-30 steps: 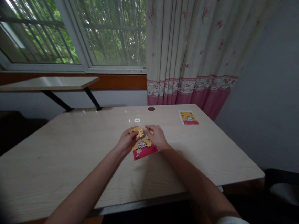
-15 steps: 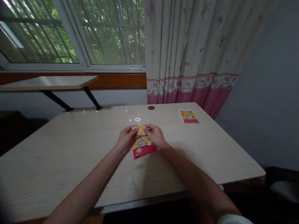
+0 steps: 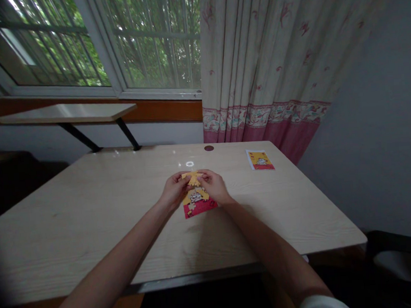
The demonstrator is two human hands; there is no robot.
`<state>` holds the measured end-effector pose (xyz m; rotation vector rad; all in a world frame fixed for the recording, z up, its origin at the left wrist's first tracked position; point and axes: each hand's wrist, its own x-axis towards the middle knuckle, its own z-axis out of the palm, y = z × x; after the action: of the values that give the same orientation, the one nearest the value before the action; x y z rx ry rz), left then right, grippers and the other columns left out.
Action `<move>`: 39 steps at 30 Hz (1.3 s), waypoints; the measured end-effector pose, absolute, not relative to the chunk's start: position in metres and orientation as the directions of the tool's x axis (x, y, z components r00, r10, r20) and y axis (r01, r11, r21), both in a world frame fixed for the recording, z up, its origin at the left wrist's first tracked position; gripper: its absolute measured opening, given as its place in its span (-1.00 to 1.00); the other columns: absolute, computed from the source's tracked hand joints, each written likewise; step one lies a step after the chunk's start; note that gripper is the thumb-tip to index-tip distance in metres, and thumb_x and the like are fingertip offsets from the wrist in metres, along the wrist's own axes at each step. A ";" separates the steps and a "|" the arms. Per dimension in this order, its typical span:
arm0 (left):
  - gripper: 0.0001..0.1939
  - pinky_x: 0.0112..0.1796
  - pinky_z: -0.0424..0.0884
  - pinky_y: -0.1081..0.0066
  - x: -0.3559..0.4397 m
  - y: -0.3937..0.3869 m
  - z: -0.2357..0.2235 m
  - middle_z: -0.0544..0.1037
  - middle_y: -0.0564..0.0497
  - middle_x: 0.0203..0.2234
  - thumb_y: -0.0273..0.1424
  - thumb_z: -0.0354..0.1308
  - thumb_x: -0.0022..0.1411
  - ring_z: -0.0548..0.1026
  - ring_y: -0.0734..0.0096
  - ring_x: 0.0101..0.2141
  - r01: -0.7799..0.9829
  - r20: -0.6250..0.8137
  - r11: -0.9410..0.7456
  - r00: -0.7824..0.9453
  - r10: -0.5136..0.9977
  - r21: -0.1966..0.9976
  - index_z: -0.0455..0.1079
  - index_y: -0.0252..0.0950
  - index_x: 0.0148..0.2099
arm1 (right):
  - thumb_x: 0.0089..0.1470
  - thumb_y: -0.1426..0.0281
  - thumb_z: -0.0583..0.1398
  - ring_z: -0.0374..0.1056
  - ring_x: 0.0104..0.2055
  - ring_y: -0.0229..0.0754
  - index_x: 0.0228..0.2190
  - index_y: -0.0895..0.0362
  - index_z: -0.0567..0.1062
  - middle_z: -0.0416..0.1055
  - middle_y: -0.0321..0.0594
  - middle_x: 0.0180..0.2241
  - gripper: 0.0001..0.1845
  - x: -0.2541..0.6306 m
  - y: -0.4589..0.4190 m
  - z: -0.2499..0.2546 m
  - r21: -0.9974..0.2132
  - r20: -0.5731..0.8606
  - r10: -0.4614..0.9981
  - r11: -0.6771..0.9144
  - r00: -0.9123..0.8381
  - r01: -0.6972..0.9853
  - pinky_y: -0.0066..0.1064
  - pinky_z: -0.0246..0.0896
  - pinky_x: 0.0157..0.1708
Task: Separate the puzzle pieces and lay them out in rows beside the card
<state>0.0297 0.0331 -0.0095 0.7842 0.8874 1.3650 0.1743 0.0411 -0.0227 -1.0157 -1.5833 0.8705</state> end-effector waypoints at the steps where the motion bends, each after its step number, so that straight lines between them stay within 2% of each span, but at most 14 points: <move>1: -0.71 -0.67 0.31 0.66 0.030 0.033 -0.009 0.47 0.06 -0.59 -0.47 0.33 -0.19 0.35 0.65 -0.69 -0.481 -0.070 0.060 -0.003 0.998 0.874 0.40 -0.41 -0.33 | -0.06 0.29 0.16 0.34 -0.43 -0.28 -0.22 0.12 0.44 0.42 -0.29 -0.47 -0.68 0.174 0.042 -0.023 -0.922 0.348 0.928 0.365 -0.137 0.130 -0.46 0.27 -0.41; 5: -0.75 -0.67 0.31 0.66 0.029 0.034 -0.007 0.46 0.05 -0.58 -0.50 0.31 -0.13 0.33 0.67 -0.70 -0.516 -0.093 0.083 0.006 0.996 0.852 0.38 -0.41 -0.34 | -0.13 0.32 0.20 0.33 -0.44 -0.32 -0.17 0.13 0.40 0.37 -0.33 -0.47 -0.60 0.172 0.043 -0.023 -0.950 0.310 0.930 0.311 -0.198 -0.029 -0.50 0.25 -0.43; 11: -0.82 -0.63 0.36 0.63 0.028 0.035 -0.005 0.46 0.03 -0.56 -0.54 0.26 -0.07 0.41 0.59 -0.61 -0.542 -0.126 0.102 -0.007 0.992 0.834 0.37 -0.41 -0.34 | -0.16 0.36 0.20 0.31 -0.43 -0.35 -0.23 0.12 0.41 0.36 -0.33 -0.46 -0.64 0.172 0.044 -0.023 -0.956 0.293 0.932 0.289 -0.212 -0.054 -0.51 0.24 -0.40; 17: -0.79 -0.64 0.33 0.65 0.026 0.038 -0.011 0.43 0.07 -0.59 -0.51 0.27 -0.08 0.38 0.63 -0.64 -0.532 -0.077 0.035 -0.057 0.995 0.846 0.36 -0.41 -0.33 | -0.15 0.38 0.20 0.30 -0.44 -0.36 -0.26 0.14 0.43 0.37 -0.31 -0.45 -0.68 0.174 0.048 -0.028 -0.942 0.328 0.934 0.334 -0.144 0.020 -0.53 0.24 -0.44; 22: -0.73 -0.66 0.29 0.64 0.026 0.039 -0.014 0.43 0.07 -0.60 -0.46 0.29 -0.13 0.38 0.61 -0.65 -0.508 -0.034 -0.006 -0.070 0.997 0.862 0.36 -0.40 -0.32 | -0.03 0.38 0.12 0.33 -0.42 -0.31 -0.30 0.13 0.47 0.45 -0.25 -0.39 -0.78 0.179 0.047 -0.029 -0.913 0.319 0.938 0.342 -0.133 0.222 -0.47 0.26 -0.41; 25: -0.68 -0.63 0.30 0.63 0.027 0.038 -0.012 0.44 0.08 -0.59 -0.42 0.32 -0.18 0.38 0.61 -0.63 -0.498 -0.013 -0.024 -0.070 0.997 0.867 0.36 -0.40 -0.32 | 0.02 0.37 0.09 0.36 -0.35 -0.23 -0.33 0.10 0.51 0.48 -0.22 -0.34 -0.79 0.181 0.046 -0.027 -0.858 0.348 0.928 0.371 -0.129 0.355 -0.36 0.26 -0.29; 29: -0.62 -0.59 0.34 0.59 0.028 0.036 -0.012 0.46 0.06 -0.56 -0.38 0.36 -0.25 0.40 0.59 -0.61 -0.481 0.009 -0.023 -0.030 0.999 0.876 0.37 -0.39 -0.32 | 0.05 0.30 0.09 0.32 -0.15 -0.15 -0.38 0.08 0.53 0.48 -0.20 -0.25 -0.78 0.181 0.044 -0.022 -0.743 0.489 0.852 0.519 -0.186 0.422 -0.26 0.13 -0.07; 34: -0.59 -0.56 0.35 0.57 0.029 0.036 -0.015 0.49 0.05 -0.54 -0.38 0.38 -0.28 0.41 0.57 -0.60 -0.435 0.036 -0.031 0.003 0.999 0.900 0.38 -0.39 -0.31 | 0.00 0.26 0.14 0.35 -0.34 -0.21 -0.38 0.10 0.52 0.47 -0.24 -0.39 -0.78 0.178 0.041 -0.021 -0.788 0.429 0.893 0.443 -0.135 0.428 -0.38 0.22 -0.28; 39: -0.64 -0.63 0.28 0.63 0.029 0.036 -0.016 0.47 0.07 -0.58 -0.41 0.37 -0.26 0.36 0.62 -0.65 -0.419 0.048 -0.046 -0.005 0.999 0.907 0.39 -0.41 -0.34 | -0.04 0.28 0.18 0.33 -0.37 -0.21 -0.43 0.09 0.52 0.46 -0.25 -0.44 -0.84 0.176 0.038 -0.019 -0.745 0.487 0.869 0.468 -0.092 0.475 -0.39 0.21 -0.29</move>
<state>0.0295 0.0357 -0.0156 0.9201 0.8576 1.4139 0.1761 0.0382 -0.0194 -1.1551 -1.7325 0.5006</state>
